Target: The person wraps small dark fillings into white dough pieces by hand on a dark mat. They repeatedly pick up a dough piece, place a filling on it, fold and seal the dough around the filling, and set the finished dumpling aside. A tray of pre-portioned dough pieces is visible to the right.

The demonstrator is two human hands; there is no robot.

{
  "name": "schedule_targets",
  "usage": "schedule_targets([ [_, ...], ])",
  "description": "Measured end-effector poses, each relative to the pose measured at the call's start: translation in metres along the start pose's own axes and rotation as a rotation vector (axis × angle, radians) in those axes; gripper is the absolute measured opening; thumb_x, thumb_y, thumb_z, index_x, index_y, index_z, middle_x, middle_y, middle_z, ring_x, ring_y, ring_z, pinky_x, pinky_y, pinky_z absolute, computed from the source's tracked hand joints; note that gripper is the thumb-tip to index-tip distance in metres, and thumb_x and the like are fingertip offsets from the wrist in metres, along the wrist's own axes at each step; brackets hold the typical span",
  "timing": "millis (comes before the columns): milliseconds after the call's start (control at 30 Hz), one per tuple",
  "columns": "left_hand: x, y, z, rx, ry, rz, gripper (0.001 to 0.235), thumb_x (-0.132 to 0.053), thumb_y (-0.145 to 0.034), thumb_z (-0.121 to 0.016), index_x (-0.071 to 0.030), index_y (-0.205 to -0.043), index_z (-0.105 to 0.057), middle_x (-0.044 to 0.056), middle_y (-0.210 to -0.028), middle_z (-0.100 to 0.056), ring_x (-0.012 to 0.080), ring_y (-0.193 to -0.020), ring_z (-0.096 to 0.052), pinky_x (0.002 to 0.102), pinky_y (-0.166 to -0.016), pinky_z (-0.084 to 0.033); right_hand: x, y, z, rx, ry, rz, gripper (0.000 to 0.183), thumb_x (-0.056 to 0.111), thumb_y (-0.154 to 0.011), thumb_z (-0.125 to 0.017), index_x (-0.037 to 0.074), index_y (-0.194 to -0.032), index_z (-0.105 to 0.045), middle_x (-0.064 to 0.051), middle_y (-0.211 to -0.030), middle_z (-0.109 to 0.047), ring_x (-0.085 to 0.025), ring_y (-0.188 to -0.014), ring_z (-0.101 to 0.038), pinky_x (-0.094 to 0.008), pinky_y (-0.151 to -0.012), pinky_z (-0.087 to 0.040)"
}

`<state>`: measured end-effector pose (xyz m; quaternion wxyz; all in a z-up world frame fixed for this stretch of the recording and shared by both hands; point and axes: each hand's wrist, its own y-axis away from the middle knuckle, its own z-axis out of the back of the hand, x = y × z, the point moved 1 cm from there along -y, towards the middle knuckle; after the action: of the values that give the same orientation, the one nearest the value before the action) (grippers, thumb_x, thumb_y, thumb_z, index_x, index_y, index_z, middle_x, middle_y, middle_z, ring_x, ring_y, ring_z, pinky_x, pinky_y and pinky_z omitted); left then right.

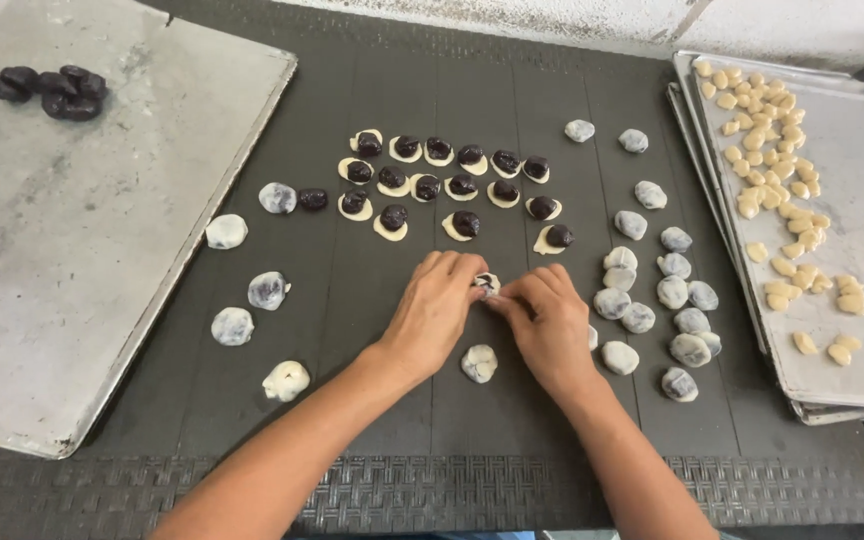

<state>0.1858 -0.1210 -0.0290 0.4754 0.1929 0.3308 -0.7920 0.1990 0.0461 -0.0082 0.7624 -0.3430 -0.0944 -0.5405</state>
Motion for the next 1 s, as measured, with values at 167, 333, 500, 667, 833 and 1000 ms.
schedule_targets([
  [167,-0.008,0.004,-0.003,-0.135,-0.091,-0.198,0.014,-0.016,-0.099,-0.048,-0.007,-0.097,-0.058,0.006,-0.086,-0.050,0.0225,-0.086,-0.051,0.032,-0.077,-0.044,0.014,-0.007,0.000,-0.029,-0.170,-0.111,0.013,0.015,-0.079,-0.080,0.011,-0.089,-0.071,-0.003,-0.084,-0.062,-0.021,-0.076,-0.067,-0.032,-0.067,-0.056],
  [333,-0.021,0.006,0.019,-0.178,-0.165,-0.162,0.018,-0.013,-0.098,-0.050,-0.006,-0.101,-0.066,0.007,-0.101,-0.056,0.0214,-0.095,-0.052,0.036,-0.080,-0.037,0.002,-0.029,0.008,0.036,-0.081,0.039,0.014,0.025,-0.081,-0.078,0.012,-0.078,-0.074,-0.002,-0.084,-0.067,-0.023,-0.086,-0.062,-0.033,-0.072,-0.051],
  [500,-0.010,-0.010,0.042,-0.251,-0.114,0.002,0.038,-0.006,-0.095,-0.051,-0.004,-0.132,-0.052,0.012,-0.127,-0.053,0.0297,-0.102,-0.052,0.043,-0.080,-0.038,0.022,-0.070,-0.009,0.118,0.220,0.138,0.041,0.032,-0.099,-0.051,0.013,-0.135,-0.055,-0.009,-0.124,-0.054,-0.032,-0.117,-0.046,-0.046,-0.091,-0.043],
  [667,0.015,-0.029,0.031,-0.299,-0.144,0.033,0.027,-0.003,-0.095,-0.046,-0.004,-0.121,-0.053,0.013,-0.101,-0.060,0.0311,-0.088,-0.058,0.039,-0.073,-0.043,0.018,-0.077,-0.029,0.227,0.465,0.164,0.060,0.048,-0.104,-0.025,0.021,-0.157,-0.016,-0.012,-0.161,-0.017,-0.036,-0.137,-0.019,-0.053,-0.107,-0.013],
  [833,0.033,-0.052,0.006,-0.280,-0.276,-0.117,0.016,-0.015,-0.094,-0.054,-0.008,-0.108,-0.059,0.008,-0.095,-0.056,0.0269,-0.083,-0.051,0.038,-0.067,-0.037,-0.035,-0.090,-0.029,-0.052,0.127,0.113,0.026,0.016,-0.092,-0.063,0.021,-0.118,-0.061,0.001,-0.105,-0.060,-0.023,-0.101,-0.053,-0.037,-0.083,-0.045],
  [1000,0.039,-0.049,0.004,-0.223,-0.319,-0.138,0.017,-0.024,-0.091,-0.060,-0.009,-0.098,-0.059,0.007,-0.089,-0.053,0.0251,-0.084,-0.047,0.037,-0.069,-0.037,-0.040,-0.093,-0.040,0.077,0.052,0.170,0.010,0.018,-0.086,-0.072,0.021,-0.096,-0.074,0.003,-0.096,-0.069,-0.019,-0.093,-0.063,-0.032,-0.079,-0.054],
])
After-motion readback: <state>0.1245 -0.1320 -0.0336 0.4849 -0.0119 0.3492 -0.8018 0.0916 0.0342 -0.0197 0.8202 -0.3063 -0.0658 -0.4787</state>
